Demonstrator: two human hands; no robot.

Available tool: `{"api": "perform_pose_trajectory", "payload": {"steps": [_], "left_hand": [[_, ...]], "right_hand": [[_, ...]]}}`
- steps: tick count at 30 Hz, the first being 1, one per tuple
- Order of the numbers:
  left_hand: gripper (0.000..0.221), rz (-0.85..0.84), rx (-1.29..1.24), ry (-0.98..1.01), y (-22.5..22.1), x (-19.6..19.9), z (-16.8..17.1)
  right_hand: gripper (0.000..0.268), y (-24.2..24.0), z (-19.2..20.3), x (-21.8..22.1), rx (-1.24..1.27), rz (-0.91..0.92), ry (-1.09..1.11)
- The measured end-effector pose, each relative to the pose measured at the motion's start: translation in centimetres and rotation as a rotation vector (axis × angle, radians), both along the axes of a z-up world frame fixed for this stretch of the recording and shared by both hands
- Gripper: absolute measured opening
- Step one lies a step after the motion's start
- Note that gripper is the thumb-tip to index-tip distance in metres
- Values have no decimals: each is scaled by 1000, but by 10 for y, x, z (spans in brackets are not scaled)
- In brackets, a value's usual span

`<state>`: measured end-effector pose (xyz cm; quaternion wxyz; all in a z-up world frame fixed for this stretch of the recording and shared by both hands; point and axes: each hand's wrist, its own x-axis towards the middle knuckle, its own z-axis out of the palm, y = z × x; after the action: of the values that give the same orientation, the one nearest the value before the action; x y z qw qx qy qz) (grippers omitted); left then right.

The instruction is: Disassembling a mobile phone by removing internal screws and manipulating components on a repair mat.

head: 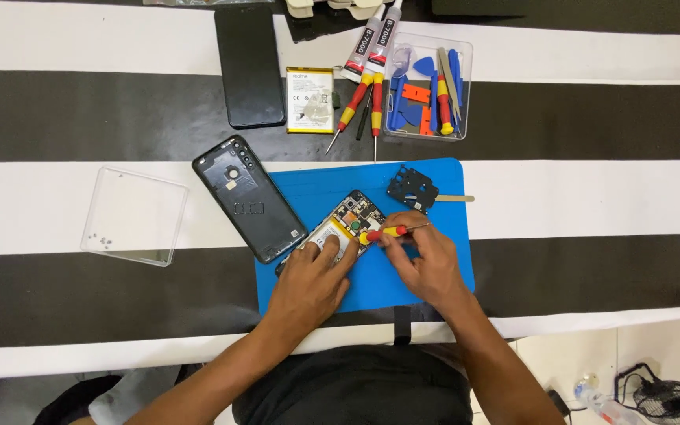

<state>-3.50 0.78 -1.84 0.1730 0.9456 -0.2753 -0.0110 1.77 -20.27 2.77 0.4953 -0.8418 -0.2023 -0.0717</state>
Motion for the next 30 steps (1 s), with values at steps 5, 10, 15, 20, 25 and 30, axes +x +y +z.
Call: {"api": "perform_pose_trajectory", "payload": {"steps": [5,10,15,20,25,30], "left_hand": [[55,10,-12,-6,2,0,1],[54,4,-1,31,2,1,3],[57,-4,12,-43,1,-1,-7],[57,-2,3,-44,1,-1,-4],[59,17,-3,-73,1,-1,-8],[56,-3,-30,28,3,2,2]], "right_hand": [[18,-15,12,4,-23,-25,146],[52,-54,16,-1,1,6,361],[67,-67,-2,-11,536,192,638],[55,-47,-11,7,354,159,386],[29,-13,-8,22,248,83,101],[70,2,-25,20,358,39,66]]}}
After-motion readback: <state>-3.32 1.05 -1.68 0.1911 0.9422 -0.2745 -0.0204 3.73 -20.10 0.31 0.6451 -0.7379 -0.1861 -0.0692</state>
